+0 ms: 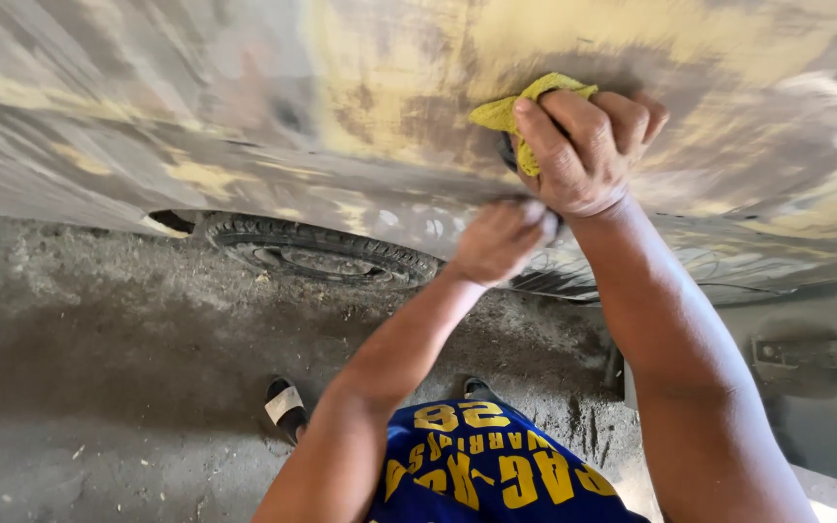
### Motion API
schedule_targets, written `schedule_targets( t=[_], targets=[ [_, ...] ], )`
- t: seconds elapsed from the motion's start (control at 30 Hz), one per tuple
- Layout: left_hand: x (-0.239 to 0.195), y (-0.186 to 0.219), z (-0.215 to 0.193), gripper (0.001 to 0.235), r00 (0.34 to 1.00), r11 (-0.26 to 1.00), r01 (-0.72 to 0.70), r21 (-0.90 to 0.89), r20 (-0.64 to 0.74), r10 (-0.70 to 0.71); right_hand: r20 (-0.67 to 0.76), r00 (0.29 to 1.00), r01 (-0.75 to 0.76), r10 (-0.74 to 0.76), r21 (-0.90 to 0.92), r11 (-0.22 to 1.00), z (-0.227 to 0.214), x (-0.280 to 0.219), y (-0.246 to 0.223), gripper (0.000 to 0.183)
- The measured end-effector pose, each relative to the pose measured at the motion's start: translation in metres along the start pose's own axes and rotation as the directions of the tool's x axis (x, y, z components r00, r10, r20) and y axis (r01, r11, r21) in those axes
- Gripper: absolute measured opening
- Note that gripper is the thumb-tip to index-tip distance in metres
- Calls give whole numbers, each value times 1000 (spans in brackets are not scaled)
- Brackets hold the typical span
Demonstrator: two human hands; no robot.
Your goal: Sanding the body of a car to prepare it for painting.
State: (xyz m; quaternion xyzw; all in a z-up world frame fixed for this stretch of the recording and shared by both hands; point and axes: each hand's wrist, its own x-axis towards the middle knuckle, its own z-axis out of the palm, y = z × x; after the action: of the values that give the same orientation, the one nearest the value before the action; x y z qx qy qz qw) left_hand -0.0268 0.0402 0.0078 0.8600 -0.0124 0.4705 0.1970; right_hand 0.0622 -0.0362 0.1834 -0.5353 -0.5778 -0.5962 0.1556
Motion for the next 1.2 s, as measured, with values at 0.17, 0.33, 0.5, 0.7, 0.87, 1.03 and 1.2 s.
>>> schedule_targets(
  t=[0.17,0.33,0.5,0.7,0.87,1.03,1.2],
  targets=[
    [0,-48,-36,21,745,720,506,-476,662,-86,-24,999,-27,27,35,999,-7,6,-1,20],
    [-36,-146,-119,14,862,996,41,-76,-502,-74,-15,1000,-11,12,58,998,-6,6,-2,22],
    [-40,-105,-32,25,878,939,247,240,-465,-112,12,1000,-12,11,38,999,-6,4,1,26],
    [22,-2,-20,34,918,825,316,-469,371,-141,-15,1000,12,-12,31,999,-7,7,1,27],
    [-14,-108,-94,27,900,914,262,-310,421,-115,49,999,-15,11,73,997,-10,7,-2,29],
    [-36,-166,-119,18,839,931,181,318,-543,22,44,999,-25,24,12,1000,-8,2,-2,33],
    [-2,-47,-51,23,866,821,501,-276,168,-472,4,1000,-11,11,37,999,-6,7,-2,29]
  ],
)
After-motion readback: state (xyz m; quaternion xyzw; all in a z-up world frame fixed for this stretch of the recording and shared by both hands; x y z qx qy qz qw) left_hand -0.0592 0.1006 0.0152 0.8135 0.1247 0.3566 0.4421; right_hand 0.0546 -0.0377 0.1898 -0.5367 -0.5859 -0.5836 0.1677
